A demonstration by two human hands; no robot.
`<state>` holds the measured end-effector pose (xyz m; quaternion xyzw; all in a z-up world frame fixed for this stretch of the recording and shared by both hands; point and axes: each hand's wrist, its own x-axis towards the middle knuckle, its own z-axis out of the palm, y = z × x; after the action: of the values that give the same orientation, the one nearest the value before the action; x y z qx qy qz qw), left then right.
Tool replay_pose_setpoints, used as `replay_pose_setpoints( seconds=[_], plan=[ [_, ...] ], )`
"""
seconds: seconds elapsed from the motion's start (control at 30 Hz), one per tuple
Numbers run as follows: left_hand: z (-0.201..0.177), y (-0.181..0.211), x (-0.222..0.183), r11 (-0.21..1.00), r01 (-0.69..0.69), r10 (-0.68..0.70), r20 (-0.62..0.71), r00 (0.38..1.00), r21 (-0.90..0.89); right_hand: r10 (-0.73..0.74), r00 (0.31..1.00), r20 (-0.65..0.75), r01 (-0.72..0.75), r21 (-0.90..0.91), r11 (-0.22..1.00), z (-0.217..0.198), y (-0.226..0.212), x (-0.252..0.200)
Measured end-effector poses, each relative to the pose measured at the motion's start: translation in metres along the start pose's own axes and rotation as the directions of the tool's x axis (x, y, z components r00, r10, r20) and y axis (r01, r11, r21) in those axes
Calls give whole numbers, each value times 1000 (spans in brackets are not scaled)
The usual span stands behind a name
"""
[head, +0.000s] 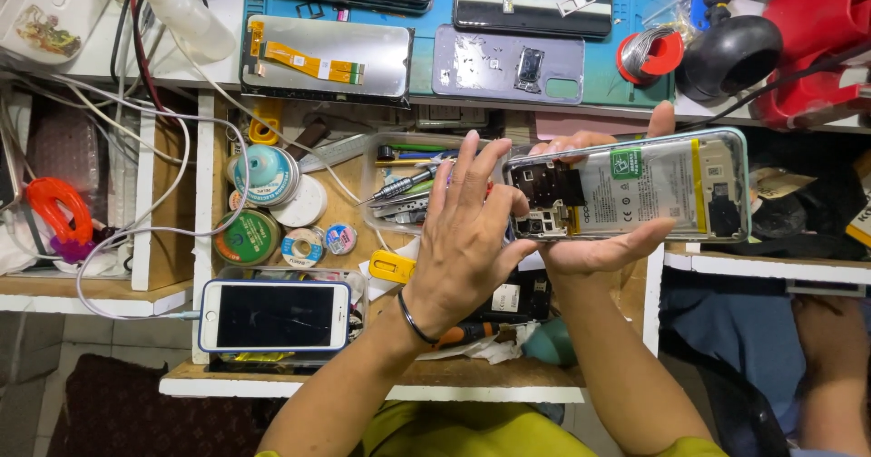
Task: The person is disassembling a mobile phone to test the screen and internal connections, handling the battery and frame.
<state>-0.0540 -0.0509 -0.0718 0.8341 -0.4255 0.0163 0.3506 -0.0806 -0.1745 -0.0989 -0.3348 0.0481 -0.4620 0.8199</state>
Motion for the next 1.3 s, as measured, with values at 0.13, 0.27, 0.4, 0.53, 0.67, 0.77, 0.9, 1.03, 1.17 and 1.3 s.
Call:
replay_pose_setpoints(
  seconds=[0.13, 0.27, 0.4, 0.53, 0.67, 0.77, 0.9, 1.03, 1.17, 1.3],
  plan=[
    [-1, 0, 0, 1000, -1, 1, 9, 1000, 0, -15, 1000, -27, 14, -36, 999, 6, -1, 0],
    [-3, 3, 0, 1000, -26, 27, -38, 999, 5, 56, 996, -72, -50, 90, 995, 4, -3, 2],
    [-1, -1, -2, 993, -117, 117, -128, 985, 6, 154, 982, -110, -133, 173, 976, 4, -8, 8],
    [-4, -9, -1, 992, -119, 111, -175, 978, -38, 234, 958, -163, -196, 221, 955, 11, -12, 13],
    [-5, -17, 2, 991, -83, 73, -101, 992, -102, 350, 931, -99, -314, 270, 910, -2, -12, 16],
    [-1, -20, 3, 979, -94, 80, -83, 993, -181, 380, 925, -12, -362, 281, 889, -10, -11, 18],
    [2, -19, 3, 962, -149, 118, -143, 983, -228, 396, 916, 62, -396, 284, 873, -13, -12, 19],
    [6, -15, 3, 956, -174, 133, -182, 974, -236, 383, 903, 193, -426, 300, 854, -20, -13, 19],
    [8, -13, 2, 943, -167, 119, -175, 977, -290, 342, 925, 167, -376, 266, 888, -13, -17, 20],
    [10, -14, 2, 936, -180, 127, -187, 974, -302, 350, 912, 216, -402, 294, 867, -19, -15, 20]
  ],
)
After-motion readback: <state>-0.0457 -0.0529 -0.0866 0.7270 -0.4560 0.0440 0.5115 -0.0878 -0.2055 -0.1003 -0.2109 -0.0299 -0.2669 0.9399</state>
